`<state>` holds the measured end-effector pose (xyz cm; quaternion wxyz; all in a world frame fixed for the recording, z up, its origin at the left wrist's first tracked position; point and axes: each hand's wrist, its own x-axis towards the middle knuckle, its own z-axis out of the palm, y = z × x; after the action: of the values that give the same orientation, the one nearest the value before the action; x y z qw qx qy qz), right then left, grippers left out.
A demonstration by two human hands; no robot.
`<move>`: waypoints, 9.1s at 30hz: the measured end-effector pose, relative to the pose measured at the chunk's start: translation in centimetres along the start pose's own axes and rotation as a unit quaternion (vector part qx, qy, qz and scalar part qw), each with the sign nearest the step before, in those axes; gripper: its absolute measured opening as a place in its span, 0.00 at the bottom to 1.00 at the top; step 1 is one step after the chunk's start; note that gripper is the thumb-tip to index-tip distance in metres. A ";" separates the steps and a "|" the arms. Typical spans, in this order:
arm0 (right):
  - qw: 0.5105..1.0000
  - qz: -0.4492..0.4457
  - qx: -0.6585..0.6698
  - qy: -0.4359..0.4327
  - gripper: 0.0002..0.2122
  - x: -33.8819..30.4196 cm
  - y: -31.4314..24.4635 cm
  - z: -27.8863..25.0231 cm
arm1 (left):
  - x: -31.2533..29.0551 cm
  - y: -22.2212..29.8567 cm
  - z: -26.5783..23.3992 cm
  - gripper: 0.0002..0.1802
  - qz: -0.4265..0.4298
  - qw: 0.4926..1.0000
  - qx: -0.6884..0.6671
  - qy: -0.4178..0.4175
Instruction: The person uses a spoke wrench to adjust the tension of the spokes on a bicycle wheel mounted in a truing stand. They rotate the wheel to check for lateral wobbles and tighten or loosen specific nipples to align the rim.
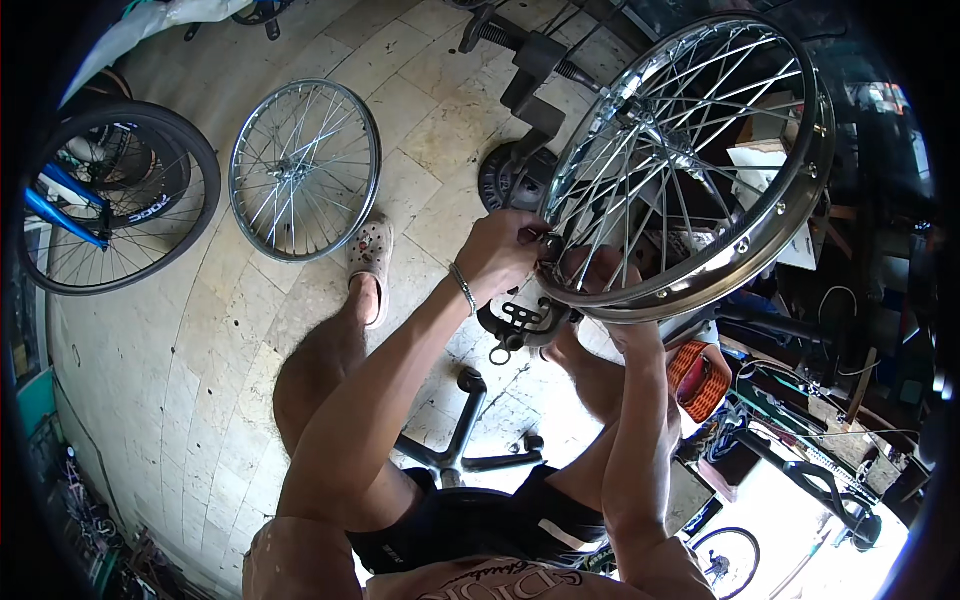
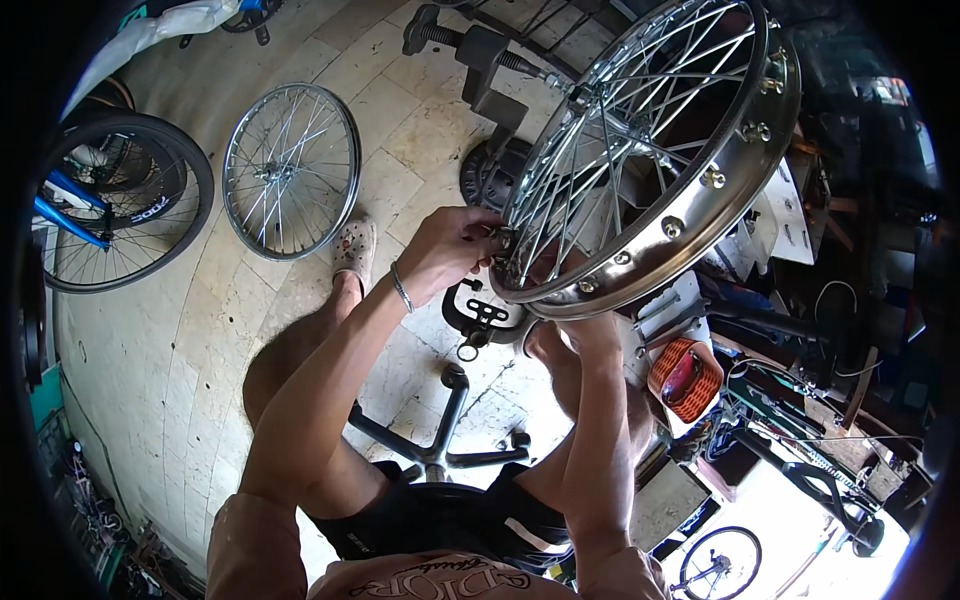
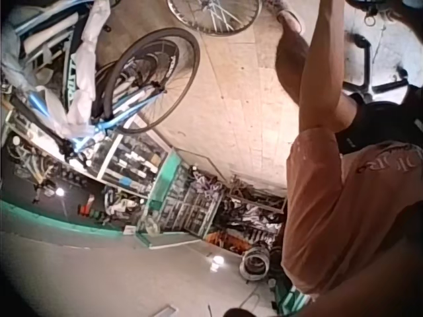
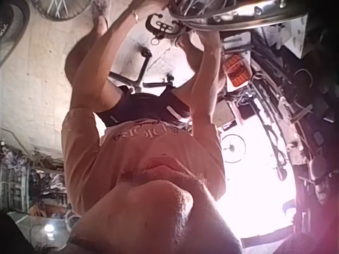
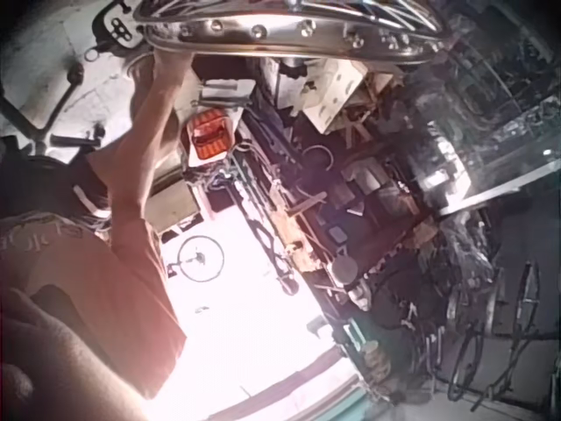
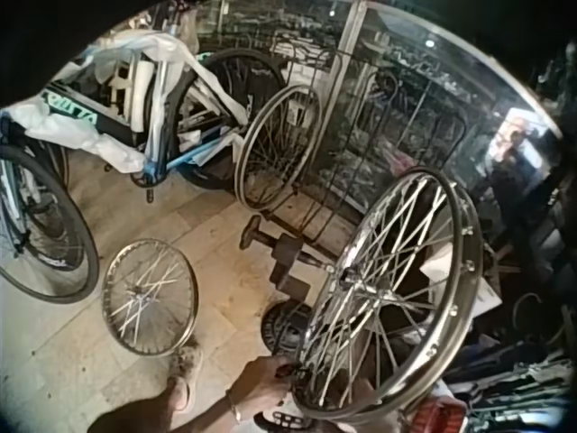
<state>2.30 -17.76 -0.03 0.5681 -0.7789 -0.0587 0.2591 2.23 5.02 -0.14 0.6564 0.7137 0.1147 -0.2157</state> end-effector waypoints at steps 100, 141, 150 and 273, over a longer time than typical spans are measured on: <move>0.982 0.097 0.161 0.016 0.23 0.4 -3.6 1.1 | 1.0 1.0 -0.3 0.13 0.131 0.975 0.173 -0.046; 0.955 -0.114 -0.154 0.227 0.18 -1.4 -4.7 8.8 | 0.9 2.4 0.1 0.14 0.095 0.986 0.134 0.012; 0.966 -0.044 -0.118 0.228 0.20 -1.9 -3.5 9.4 | 1.6 1.9 0.5 0.19 0.018 0.994 -0.046 -0.099; 0.961 -0.037 -0.103 0.253 0.23 -2.6 -4.1 10.1 | 0.4 3.6 -1.0 0.14 0.091 0.972 0.212 -0.039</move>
<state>-3.86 -8.74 2.38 0.4900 -0.8708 0.0317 0.0251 4.36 5.52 2.86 0.5113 0.8350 -0.0245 -0.2017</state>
